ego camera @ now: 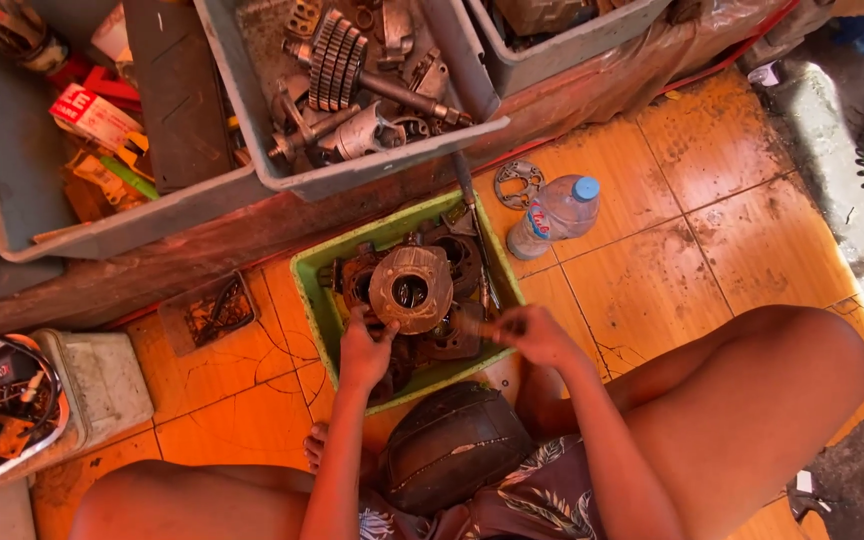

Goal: Cleaning a motorcycle engine cylinder block using a brush and solvent in a plastic tray.

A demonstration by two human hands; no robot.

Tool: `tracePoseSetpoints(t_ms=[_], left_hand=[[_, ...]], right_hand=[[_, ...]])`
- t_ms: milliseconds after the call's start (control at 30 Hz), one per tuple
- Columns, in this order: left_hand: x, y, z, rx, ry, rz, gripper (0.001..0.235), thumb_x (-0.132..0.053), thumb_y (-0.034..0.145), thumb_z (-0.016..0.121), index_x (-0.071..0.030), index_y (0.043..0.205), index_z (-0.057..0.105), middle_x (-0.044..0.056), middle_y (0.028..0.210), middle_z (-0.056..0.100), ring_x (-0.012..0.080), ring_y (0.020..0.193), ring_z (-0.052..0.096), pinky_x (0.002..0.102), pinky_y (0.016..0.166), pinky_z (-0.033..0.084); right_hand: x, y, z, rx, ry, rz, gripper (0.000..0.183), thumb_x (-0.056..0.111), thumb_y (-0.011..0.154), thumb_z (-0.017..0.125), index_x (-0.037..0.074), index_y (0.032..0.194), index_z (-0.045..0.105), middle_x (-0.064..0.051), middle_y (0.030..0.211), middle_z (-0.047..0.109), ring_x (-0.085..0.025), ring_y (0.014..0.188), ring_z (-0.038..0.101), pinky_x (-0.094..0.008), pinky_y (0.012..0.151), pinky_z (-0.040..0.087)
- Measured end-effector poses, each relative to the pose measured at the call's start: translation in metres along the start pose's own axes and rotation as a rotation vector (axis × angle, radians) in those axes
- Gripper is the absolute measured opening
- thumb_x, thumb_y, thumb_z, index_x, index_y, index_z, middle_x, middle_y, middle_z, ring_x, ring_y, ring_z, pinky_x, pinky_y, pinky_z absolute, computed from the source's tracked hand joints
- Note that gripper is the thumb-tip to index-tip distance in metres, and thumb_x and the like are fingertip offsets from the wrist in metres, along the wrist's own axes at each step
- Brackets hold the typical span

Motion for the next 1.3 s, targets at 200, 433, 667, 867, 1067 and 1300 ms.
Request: tracePoseSetpoints(t_ms=[200, 433, 667, 867, 1067, 1300], left_hand=[[0.007, 0.008, 0.000, 0.001, -0.002, -0.007, 0.064, -0.033, 0.099, 0.068, 0.002, 0.147, 0.043, 0.029, 0.137, 0.058, 0.0414, 0.126, 0.061, 0.055, 0.103, 0.055], [0.015, 0.009, 0.002, -0.014, -0.004, -0.011, 0.064, -0.031, 0.099, 0.069, 0.004, 0.146, 0.043, 0.029, 0.137, 0.058, 0.0400, 0.125, 0.062, 0.053, 0.102, 0.056], [0.013, 0.013, 0.001, -0.002, -0.025, -0.020, 0.062, -0.031, 0.099, 0.069, 0.001, 0.145, 0.044, 0.027, 0.136, 0.059, 0.0390, 0.126, 0.061, 0.053, 0.102, 0.055], [0.012, 0.015, 0.001, -0.011, -0.023, -0.019, 0.062, -0.033, 0.099, 0.070, 0.000, 0.145, 0.045, 0.027, 0.137, 0.059, 0.0395, 0.126, 0.061, 0.053, 0.102, 0.055], [0.013, 0.016, 0.002, -0.007, -0.039, -0.018, 0.061, -0.031, 0.098, 0.070, 0.000, 0.145, 0.045, 0.028, 0.136, 0.059, 0.0410, 0.128, 0.060, 0.054, 0.103, 0.055], [0.007, 0.009, -0.001, -0.006, -0.069, -0.008, 0.062, -0.029, 0.098, 0.070, 0.002, 0.146, 0.045, 0.030, 0.137, 0.058, 0.0434, 0.129, 0.058, 0.056, 0.103, 0.054]], right_hand=[[-0.006, 0.004, 0.011, 0.217, -0.064, -0.049, 0.025, 0.020, 0.080, 0.079, 0.005, 0.099, 0.084, -0.025, 0.097, 0.079, -0.044, 0.101, 0.072, -0.052, 0.096, 0.055], [0.000, 0.015, -0.026, -0.169, 0.158, -0.122, 0.020, 0.022, 0.087, 0.080, 0.004, 0.096, 0.078, -0.019, 0.074, 0.071, -0.025, 0.074, 0.068, -0.038, 0.075, 0.059], [-0.009, 0.035, -0.012, -0.069, 0.034, -0.110, 0.024, 0.027, 0.082, 0.083, 0.010, 0.098, 0.083, -0.017, 0.078, 0.075, -0.030, 0.082, 0.073, -0.043, 0.079, 0.057], [-0.005, 0.028, -0.010, -0.008, 0.022, -0.071, 0.026, 0.025, 0.077, 0.085, 0.009, 0.098, 0.082, -0.014, 0.074, 0.075, -0.025, 0.077, 0.071, -0.039, 0.076, 0.056], [-0.003, 0.026, -0.022, -0.197, 0.010, -0.071, 0.024, 0.024, 0.084, 0.081, 0.013, 0.105, 0.082, -0.014, 0.071, 0.072, -0.028, 0.067, 0.069, -0.039, 0.067, 0.055], [0.000, 0.025, -0.030, -0.389, -0.027, -0.095, 0.047, 0.017, 0.081, 0.079, 0.015, 0.127, 0.073, -0.018, 0.081, 0.074, -0.037, 0.079, 0.073, -0.047, 0.069, 0.056]])
Point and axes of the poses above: each hand's wrist, its own y-axis towards the middle knuckle, its own z-axis out of the palm, x = y × z, the point moved 9 cm from there along y, towards the middle knuckle
